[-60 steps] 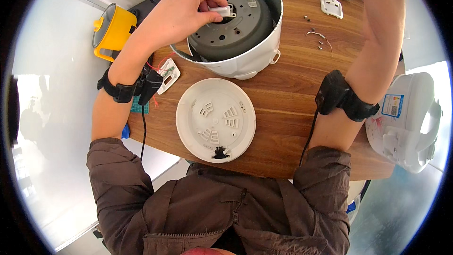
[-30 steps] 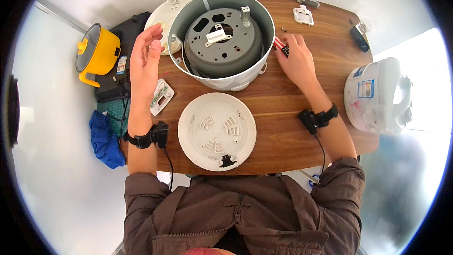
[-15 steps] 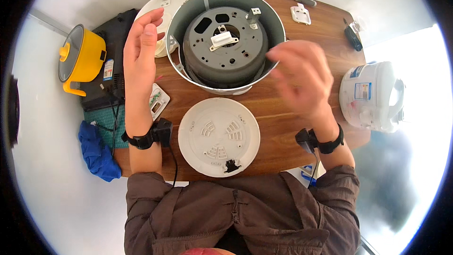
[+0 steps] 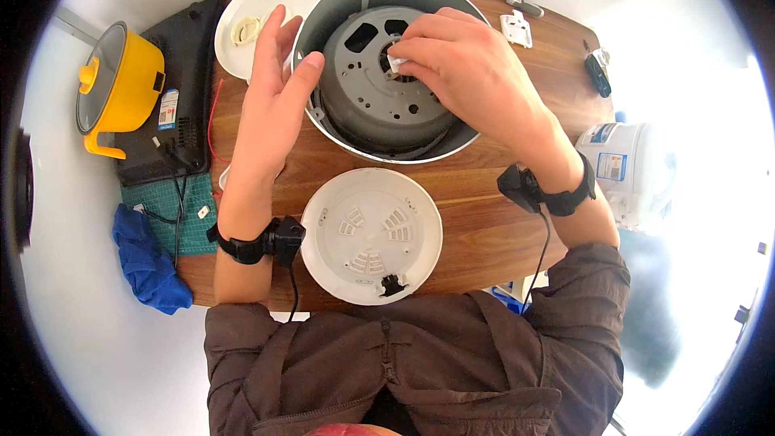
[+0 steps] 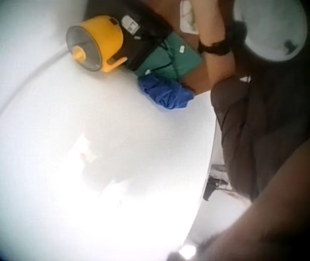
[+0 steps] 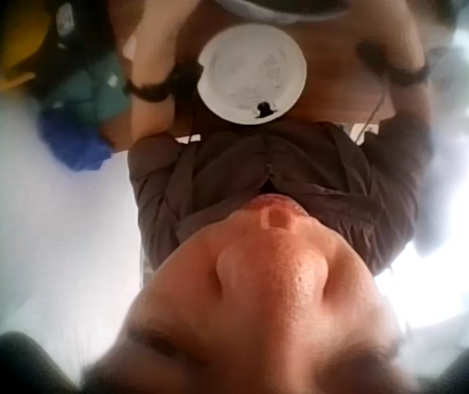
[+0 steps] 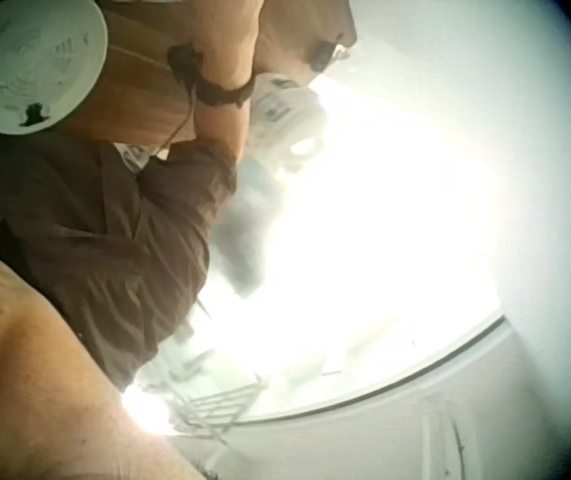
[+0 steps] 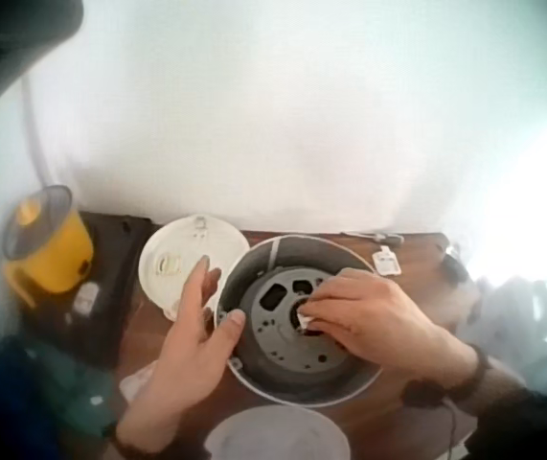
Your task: The person assembles a white cylindrical appliance by connecting internal wires, inserting a circuit board, and securing the top cover with screws. They use a screwdriver to tighten multiple screws around the rim of the cover.
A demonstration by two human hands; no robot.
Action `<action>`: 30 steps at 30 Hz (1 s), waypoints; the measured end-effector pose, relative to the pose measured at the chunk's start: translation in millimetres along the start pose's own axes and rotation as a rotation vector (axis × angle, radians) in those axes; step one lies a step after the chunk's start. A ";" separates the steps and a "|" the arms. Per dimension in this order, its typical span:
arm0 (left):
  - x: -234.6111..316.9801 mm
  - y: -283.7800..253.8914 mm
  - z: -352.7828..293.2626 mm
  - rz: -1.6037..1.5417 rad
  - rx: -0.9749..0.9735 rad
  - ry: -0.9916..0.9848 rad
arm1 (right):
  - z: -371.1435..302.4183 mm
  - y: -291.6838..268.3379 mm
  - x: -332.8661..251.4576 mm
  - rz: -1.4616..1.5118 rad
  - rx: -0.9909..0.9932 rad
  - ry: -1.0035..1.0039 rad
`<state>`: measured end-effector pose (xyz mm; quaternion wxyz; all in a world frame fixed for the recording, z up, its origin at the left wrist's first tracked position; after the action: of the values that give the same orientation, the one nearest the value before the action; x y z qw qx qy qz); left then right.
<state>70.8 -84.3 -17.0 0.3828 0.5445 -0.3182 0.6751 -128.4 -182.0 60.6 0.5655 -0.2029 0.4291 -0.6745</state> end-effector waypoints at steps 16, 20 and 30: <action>18.1 11.2 -0.1 -0.628 0.068 -0.272 | 1.8 -3.7 -3.3 -0.112 -0.074 -0.171; 23.0 13.1 -2.1 -0.681 0.130 -0.252 | -1.1 -5.8 -4.0 -0.099 -0.121 -0.176; 21.2 12.3 -4.5 -0.647 0.148 -0.217 | -26.4 -27.5 -28.2 -0.032 -0.047 -0.140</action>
<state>55.6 -83.1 2.6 0.5004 0.7120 -0.1179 0.4783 -156.9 -146.6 74.3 0.5784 -0.2697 0.4008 -0.6574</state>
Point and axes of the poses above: each hand's wrist, its own z-axis towards the middle knuckle, its own y-axis out of the palm, x = y × z, the point moved 2 cm from there along z, towards the middle knuckle, and after that the axes turned 9 degrees about x, right-handed, at the moved point
